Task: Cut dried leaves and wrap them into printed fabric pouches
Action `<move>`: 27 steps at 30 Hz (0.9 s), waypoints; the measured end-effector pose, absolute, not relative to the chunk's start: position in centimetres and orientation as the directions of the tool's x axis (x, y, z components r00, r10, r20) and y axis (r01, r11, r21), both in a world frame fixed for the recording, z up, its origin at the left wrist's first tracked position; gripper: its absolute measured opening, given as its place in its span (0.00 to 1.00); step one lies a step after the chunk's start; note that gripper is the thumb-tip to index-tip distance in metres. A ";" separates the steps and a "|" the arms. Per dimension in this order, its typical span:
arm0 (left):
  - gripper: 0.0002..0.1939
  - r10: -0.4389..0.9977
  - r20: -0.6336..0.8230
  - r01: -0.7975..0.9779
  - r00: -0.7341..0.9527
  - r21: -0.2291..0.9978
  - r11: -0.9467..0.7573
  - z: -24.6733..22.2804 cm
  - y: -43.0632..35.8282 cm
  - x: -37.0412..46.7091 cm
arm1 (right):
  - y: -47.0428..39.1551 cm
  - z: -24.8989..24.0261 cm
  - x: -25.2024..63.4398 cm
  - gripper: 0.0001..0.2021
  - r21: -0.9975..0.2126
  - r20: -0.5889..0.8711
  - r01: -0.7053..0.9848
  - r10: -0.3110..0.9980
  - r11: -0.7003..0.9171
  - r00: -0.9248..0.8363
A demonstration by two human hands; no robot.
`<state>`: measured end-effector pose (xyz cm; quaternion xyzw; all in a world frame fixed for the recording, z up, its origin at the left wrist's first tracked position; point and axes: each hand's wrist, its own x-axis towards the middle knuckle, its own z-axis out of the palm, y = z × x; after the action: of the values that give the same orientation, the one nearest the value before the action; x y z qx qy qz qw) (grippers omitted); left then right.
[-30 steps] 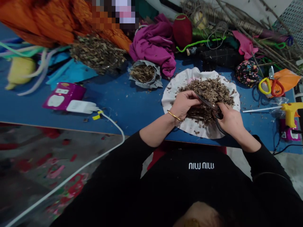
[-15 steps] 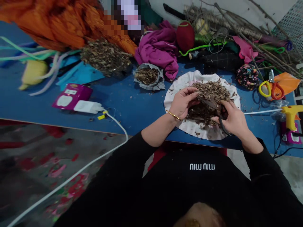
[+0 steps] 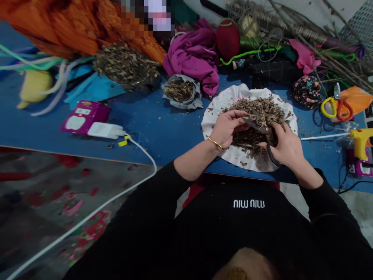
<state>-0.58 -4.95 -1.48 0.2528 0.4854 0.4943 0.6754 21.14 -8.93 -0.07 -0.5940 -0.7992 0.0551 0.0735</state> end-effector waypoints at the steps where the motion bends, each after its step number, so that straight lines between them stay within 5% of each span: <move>1: 0.12 0.914 -0.405 -0.421 0.023 0.825 0.376 -1.6 -4.9 -0.6 | -8.9 0.0 21.1 0.39 -0.172 0.049 0.941 0.957 0.291 -0.287; 10: 0.11 0.891 -0.451 -0.447 0.041 0.790 0.421 -1.1 -4.8 -0.6 | -9.0 0.3 20.8 0.38 -0.142 0.034 0.947 0.958 0.287 -0.285; 22: 0.07 0.904 -0.421 -0.372 0.080 0.828 0.419 -0.9 -5.0 -0.6 | -9.5 -0.5 20.9 0.20 -0.145 0.044 0.938 0.949 0.316 -0.313; 27: 0.09 0.910 -0.409 -0.350 0.064 0.845 0.405 -1.3 -5.0 -0.5 | -9.3 -0.6 20.8 0.25 -0.163 0.081 0.931 0.944 0.328 -0.318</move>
<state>-0.53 -5.01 -1.27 0.2805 0.4988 0.4680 0.6734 20.77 -9.34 -0.57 -0.5782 -0.8108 0.0431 0.0805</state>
